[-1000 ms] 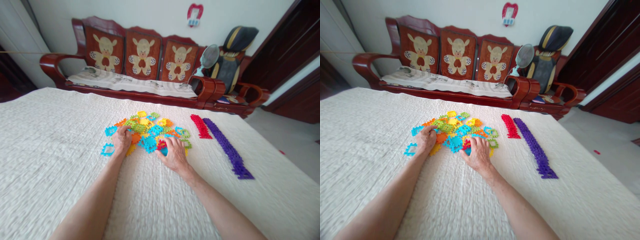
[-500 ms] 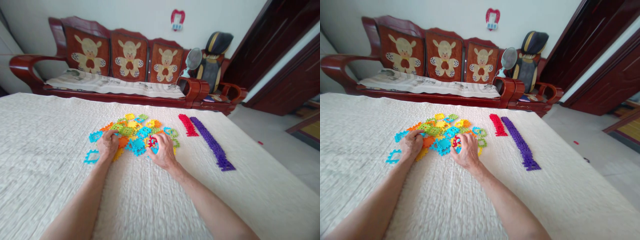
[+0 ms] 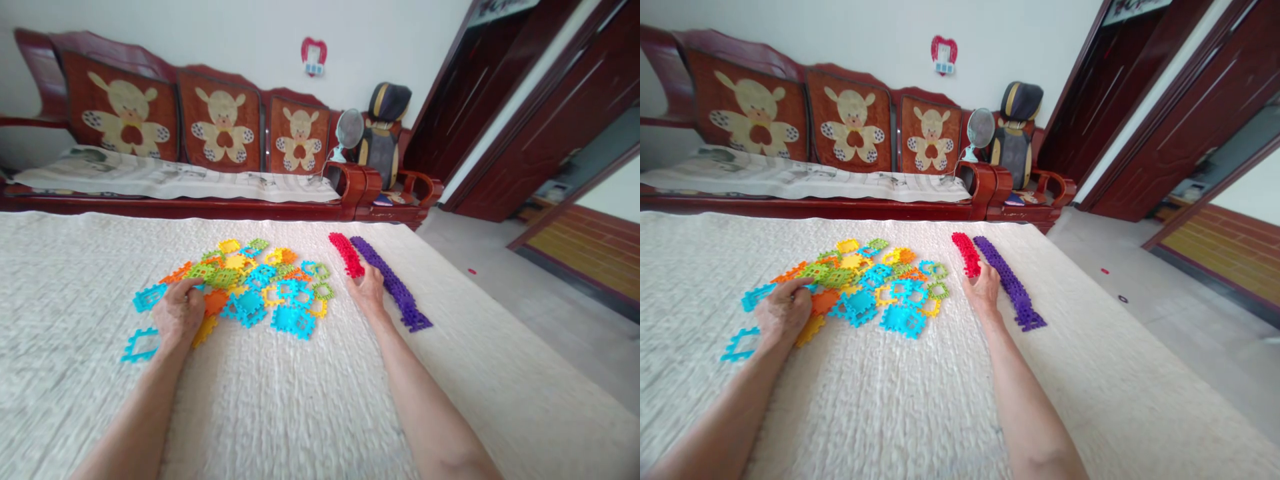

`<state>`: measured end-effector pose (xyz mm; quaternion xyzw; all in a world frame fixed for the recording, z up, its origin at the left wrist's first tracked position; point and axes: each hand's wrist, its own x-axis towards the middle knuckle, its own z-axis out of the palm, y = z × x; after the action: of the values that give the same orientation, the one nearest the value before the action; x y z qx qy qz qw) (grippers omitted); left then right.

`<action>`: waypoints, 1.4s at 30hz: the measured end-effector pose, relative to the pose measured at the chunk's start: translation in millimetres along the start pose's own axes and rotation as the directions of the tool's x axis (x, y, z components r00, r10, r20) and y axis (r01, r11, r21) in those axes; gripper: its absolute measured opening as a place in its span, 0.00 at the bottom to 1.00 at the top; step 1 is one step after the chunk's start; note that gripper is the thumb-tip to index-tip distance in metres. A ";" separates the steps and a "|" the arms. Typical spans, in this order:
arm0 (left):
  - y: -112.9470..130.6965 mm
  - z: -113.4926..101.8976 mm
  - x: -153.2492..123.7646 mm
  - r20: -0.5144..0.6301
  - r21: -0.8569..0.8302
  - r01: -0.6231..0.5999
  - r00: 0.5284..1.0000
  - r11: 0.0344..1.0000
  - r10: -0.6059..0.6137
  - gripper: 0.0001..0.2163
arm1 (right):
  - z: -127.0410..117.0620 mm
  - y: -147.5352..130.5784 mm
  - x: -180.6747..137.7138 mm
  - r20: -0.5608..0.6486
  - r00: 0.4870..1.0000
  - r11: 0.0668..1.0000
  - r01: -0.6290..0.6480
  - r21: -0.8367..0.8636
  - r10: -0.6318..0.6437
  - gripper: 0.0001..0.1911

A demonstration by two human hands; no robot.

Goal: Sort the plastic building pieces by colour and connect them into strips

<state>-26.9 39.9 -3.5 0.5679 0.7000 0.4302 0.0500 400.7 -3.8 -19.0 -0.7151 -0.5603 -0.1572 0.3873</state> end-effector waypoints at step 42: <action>3.3 -8.7 -7.3 0.059 -0.075 -0.050 0.997 0.996 0.055 0.13 | -1.4 -6.0 -5.1 0.055 0.996 0.997 0.077 -0.008 -0.076 0.26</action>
<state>-26.8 29.0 1.1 0.5967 0.6667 0.4391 0.0808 393.8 -7.8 -19.2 -0.6991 -0.5968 -0.1553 0.3619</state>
